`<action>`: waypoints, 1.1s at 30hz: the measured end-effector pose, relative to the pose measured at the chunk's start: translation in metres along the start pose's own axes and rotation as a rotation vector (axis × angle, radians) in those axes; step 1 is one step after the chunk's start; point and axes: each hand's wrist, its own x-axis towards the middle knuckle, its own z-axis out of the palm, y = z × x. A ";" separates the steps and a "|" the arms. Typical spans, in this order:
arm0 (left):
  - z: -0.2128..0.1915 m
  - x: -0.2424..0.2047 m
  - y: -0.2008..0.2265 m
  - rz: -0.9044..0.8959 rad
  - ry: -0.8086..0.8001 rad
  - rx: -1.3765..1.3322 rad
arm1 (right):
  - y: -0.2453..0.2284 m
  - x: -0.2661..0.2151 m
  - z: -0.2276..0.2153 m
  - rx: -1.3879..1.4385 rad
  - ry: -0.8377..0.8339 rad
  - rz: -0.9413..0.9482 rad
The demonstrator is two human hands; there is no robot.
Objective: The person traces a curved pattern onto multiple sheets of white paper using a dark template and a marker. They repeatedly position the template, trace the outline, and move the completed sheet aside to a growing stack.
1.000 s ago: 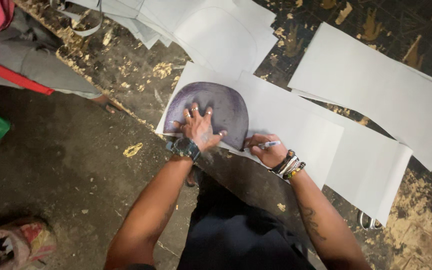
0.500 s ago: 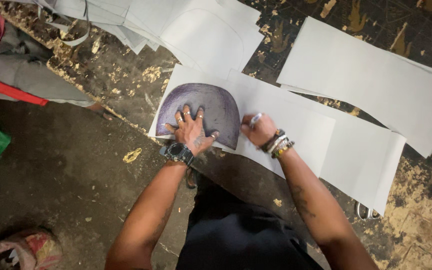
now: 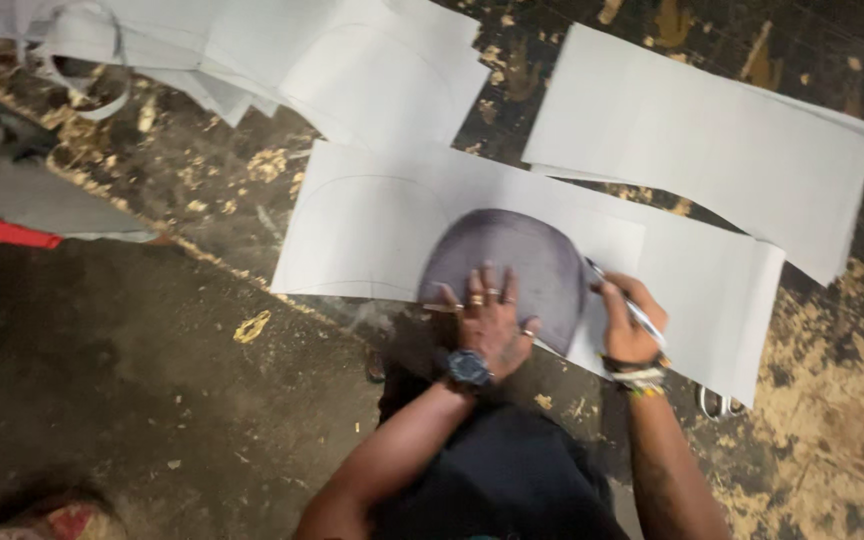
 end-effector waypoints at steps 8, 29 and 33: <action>0.025 0.004 0.039 0.092 0.041 -0.014 | 0.041 -0.053 -0.080 -0.041 0.213 0.188; 0.042 0.008 0.040 0.142 0.117 0.056 | 0.045 -0.073 -0.089 -0.067 0.261 0.260; 0.040 0.008 0.039 0.150 0.097 0.044 | 0.050 -0.075 -0.088 0.000 0.262 0.232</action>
